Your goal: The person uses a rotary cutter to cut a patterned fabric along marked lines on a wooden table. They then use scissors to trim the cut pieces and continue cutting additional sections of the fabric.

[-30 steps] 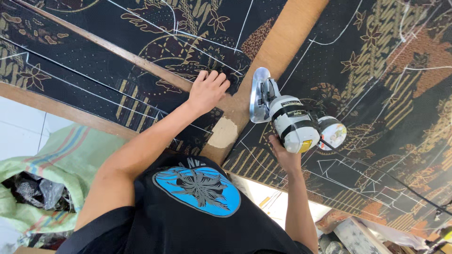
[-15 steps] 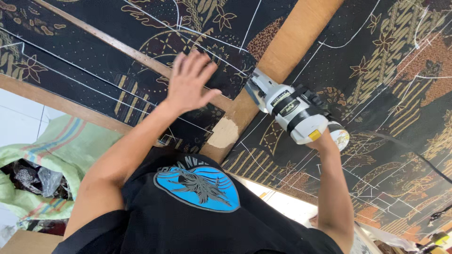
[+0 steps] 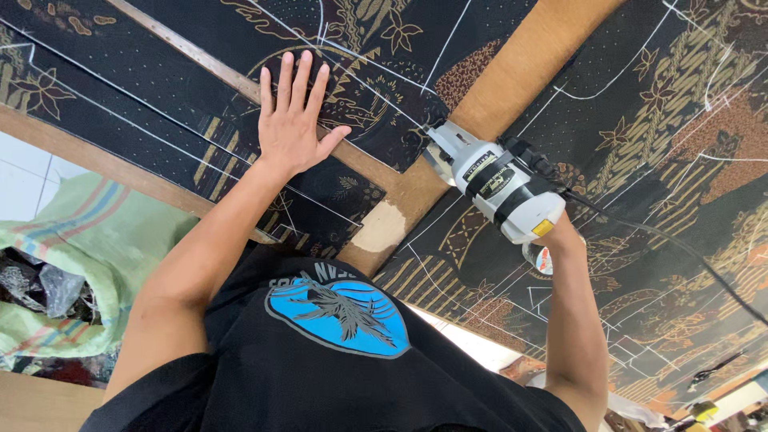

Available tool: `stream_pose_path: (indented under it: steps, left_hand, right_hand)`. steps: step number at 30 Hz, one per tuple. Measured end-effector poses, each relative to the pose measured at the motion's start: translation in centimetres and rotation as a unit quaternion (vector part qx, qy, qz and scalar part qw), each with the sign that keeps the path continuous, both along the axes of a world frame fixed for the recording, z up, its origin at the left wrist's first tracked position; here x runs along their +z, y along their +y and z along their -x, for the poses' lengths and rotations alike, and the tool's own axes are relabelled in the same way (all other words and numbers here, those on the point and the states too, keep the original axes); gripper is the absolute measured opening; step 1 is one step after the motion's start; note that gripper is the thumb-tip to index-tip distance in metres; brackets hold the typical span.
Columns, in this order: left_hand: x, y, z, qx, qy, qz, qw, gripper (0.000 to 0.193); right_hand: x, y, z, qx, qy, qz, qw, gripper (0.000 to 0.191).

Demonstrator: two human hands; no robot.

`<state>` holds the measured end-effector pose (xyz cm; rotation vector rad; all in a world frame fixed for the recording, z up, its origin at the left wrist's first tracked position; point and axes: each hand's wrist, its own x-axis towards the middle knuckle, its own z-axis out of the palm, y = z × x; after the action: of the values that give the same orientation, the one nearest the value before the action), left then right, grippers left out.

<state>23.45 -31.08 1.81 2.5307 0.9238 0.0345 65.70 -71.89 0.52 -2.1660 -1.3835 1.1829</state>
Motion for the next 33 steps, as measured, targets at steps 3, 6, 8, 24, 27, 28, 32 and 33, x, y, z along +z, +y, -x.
stream_pose_path:
  steps: [3,6,8,24,27,28,32,33]
  left_hand:
    - [0.9,-1.5,-0.6,0.0,-0.003,0.001,1.0,0.092]
    - [1.9,-3.2,-1.3,0.005,-0.009,0.006,1.0,0.094]
    - [2.3,-4.4,-1.4,0.011,-0.009,0.009,1.0,0.096]
    - [6.6,-9.2,3.2,0.061,-0.025,-0.001,0.998,0.095]
    - [5.7,-5.7,5.9,0.13,-0.036,-0.008,0.991,0.085]
    - [5.1,-5.0,6.6,0.145,-0.04,-0.02,0.988,0.08]
    - [3.2,-6.0,8.1,0.144,-0.038,-0.071,0.986,0.072]
    - [2.8,-6.8,8.2,0.137,-0.031,-0.092,0.986,0.072]
  right_hand:
    - [-0.1,-1.2,-0.6,0.038,0.016,-0.065,0.997,0.039]
    - [0.7,-1.6,-0.5,-0.094,0.061,0.069,0.991,0.034]
    - [1.7,-1.1,0.1,-0.029,0.014,0.045,0.998,0.037]
    - [12.4,4.4,7.7,0.176,-0.098,-0.096,0.975,0.026]
    - [11.8,4.4,7.0,0.117,-0.002,-0.098,0.988,0.029]
    - [11.3,4.2,6.7,0.148,-0.031,-0.108,0.983,0.028]
    - [9.5,1.8,6.2,0.159,-0.072,-0.083,0.981,0.032]
    - [9.2,1.1,6.2,0.134,-0.063,-0.06,0.987,0.036]
